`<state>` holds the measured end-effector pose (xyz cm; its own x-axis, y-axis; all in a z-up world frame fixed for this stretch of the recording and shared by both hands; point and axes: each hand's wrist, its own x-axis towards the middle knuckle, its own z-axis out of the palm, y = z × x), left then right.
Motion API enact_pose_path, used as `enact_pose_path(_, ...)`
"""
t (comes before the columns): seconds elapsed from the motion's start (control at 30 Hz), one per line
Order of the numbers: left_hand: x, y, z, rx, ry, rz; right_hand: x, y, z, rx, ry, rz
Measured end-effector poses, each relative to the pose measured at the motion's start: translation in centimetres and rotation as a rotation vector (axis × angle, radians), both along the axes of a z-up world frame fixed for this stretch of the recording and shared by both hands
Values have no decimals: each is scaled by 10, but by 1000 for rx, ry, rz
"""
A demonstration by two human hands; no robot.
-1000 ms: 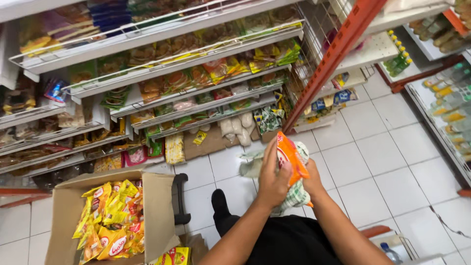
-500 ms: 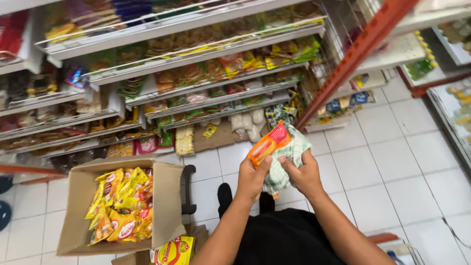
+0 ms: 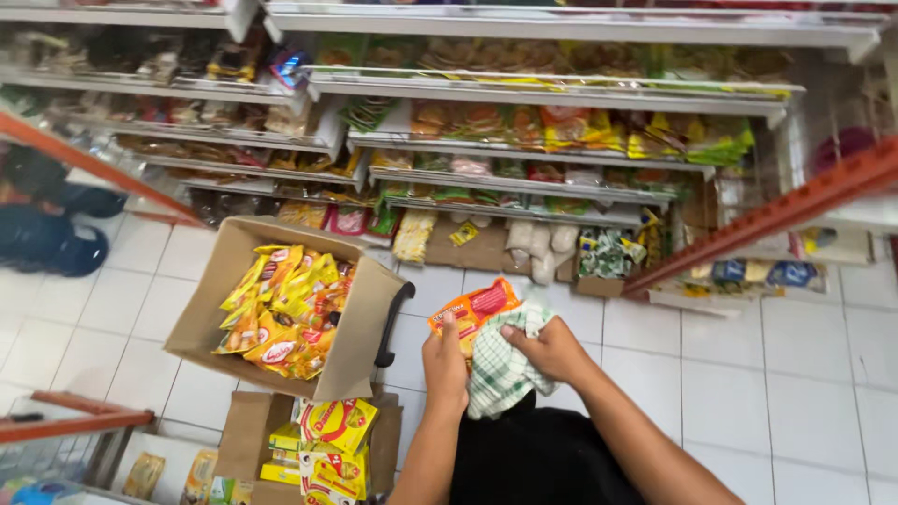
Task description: The person wipes orange and yellow packets of seasoning with a cloth and places them onto a store shelf.
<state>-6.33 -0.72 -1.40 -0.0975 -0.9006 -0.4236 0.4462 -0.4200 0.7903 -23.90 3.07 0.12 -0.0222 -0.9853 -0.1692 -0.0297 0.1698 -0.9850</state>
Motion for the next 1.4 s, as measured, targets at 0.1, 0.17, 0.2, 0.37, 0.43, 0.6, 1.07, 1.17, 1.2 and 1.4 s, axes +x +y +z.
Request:
enact_pose_path(0.1,8,-2,0,-201,-182,92,7,-16,20,-46,221,-49)
enact_pose_path(0.17,7,1,2,-213,-225,59,5,-13,36,-72,291,-41)
enact_pose_path(0.2,5,1,3,-206,-158,6,5,-11,43,-101,258,-14)
enact_pose_path(0.37,-7,-16,-6,-96,553,-109,14,3,35,-381,480,321)
enact_pose_path(0.43,-10,-20,-6,-73,550,-99,14,1,17,18,744,365)
enact_pose_path(0.6,-35,-15,1,-141,646,-212,-24,3,-8,-34,387,104)
enact_pose_path(1.07,-88,-4,47,-599,73,-419,-56,20,9,101,-528,-459)
enact_pose_path(1.17,-89,2,38,-611,250,-346,-58,13,18,-106,-392,-545)
enact_pose_path(1.2,-90,3,32,-477,287,-297,-59,16,18,-123,-351,-543)
enact_pose_path(1.4,-78,-20,17,-187,485,-107,-47,15,4,23,-644,-544)
